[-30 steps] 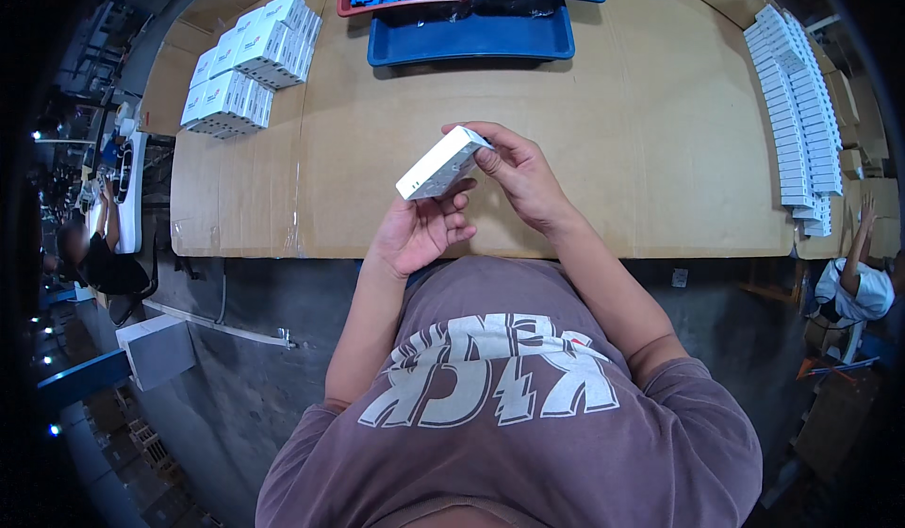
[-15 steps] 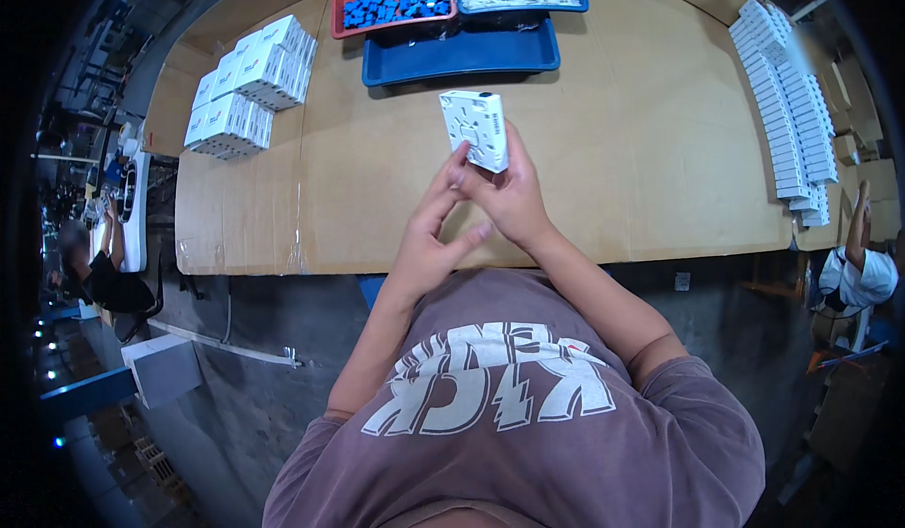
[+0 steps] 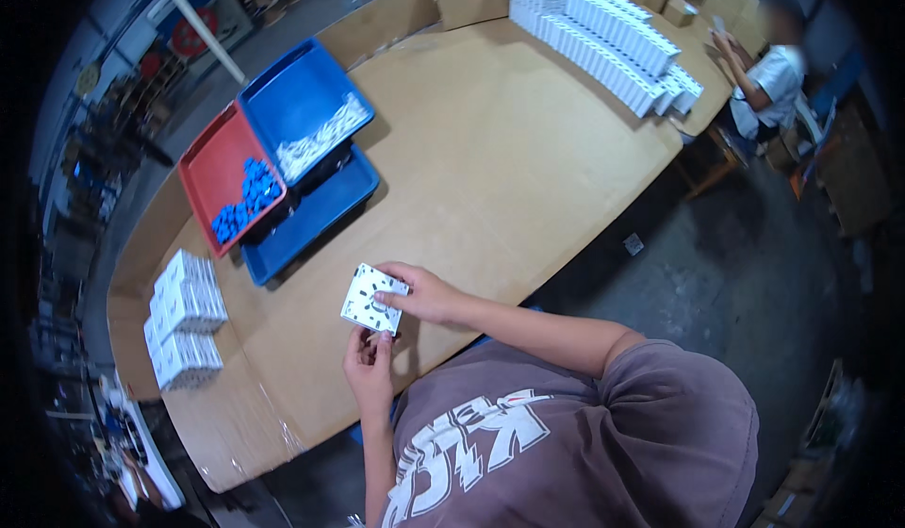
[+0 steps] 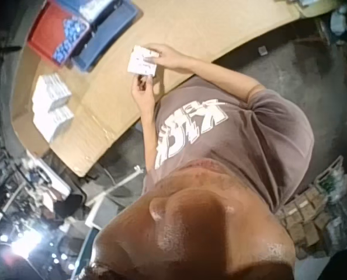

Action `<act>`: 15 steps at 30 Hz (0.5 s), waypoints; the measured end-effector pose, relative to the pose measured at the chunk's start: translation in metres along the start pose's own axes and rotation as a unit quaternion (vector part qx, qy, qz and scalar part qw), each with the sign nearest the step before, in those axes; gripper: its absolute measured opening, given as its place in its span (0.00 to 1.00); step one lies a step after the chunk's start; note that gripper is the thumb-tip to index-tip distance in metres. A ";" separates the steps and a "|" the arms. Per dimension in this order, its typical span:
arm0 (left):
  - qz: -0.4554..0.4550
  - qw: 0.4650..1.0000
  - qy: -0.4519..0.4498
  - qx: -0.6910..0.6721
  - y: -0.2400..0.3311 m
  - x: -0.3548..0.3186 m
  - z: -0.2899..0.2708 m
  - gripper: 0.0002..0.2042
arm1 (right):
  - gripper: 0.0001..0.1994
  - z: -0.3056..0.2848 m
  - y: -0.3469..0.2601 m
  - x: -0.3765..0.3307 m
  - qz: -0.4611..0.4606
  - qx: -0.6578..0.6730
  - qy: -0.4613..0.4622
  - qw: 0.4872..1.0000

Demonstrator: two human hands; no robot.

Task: Inspecting and assembling small electronic components and placing them in a white box.

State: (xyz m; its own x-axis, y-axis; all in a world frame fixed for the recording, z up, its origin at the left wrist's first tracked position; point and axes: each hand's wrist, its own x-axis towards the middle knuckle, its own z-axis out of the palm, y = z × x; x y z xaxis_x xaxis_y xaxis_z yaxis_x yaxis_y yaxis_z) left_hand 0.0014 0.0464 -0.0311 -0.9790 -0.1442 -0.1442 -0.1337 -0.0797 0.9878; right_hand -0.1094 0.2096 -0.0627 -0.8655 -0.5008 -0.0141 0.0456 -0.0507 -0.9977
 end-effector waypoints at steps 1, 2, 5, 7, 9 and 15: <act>0.011 0.999 0.011 0.033 -0.003 0.004 0.006 0.18 | 0.36 -0.003 0.001 -0.005 -0.045 -0.138 0.039 0.989; 0.024 0.997 0.025 0.065 -0.002 0.010 0.011 0.16 | 0.36 -0.003 -0.001 -0.010 -0.050 -0.139 0.050 0.988; 0.138 0.956 -0.015 0.260 0.009 0.024 0.027 0.18 | 0.47 -0.012 -0.011 -0.023 -0.065 -0.010 0.091 0.994; 0.153 0.940 -0.087 0.292 0.006 0.037 0.036 0.23 | 0.51 -0.027 -0.019 -0.027 -0.074 -0.093 0.139 0.983; 0.229 0.924 -0.142 0.270 0.006 0.048 0.061 0.28 | 0.51 -0.061 -0.004 -0.024 -0.048 -0.058 0.158 0.985; 0.255 0.915 -0.191 0.248 -0.024 0.081 0.128 0.34 | 0.49 -0.210 0.001 -0.012 -0.019 -0.303 0.430 0.850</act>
State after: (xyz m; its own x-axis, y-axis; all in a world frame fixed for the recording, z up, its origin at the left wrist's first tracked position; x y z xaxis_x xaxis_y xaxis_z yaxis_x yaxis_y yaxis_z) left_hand -0.0942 0.1629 -0.0595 -0.9031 0.3248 0.2808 0.3952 0.3730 0.8394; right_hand -0.2039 0.3974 -0.0771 -0.9174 0.3206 0.2360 -0.0315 0.5325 -0.8458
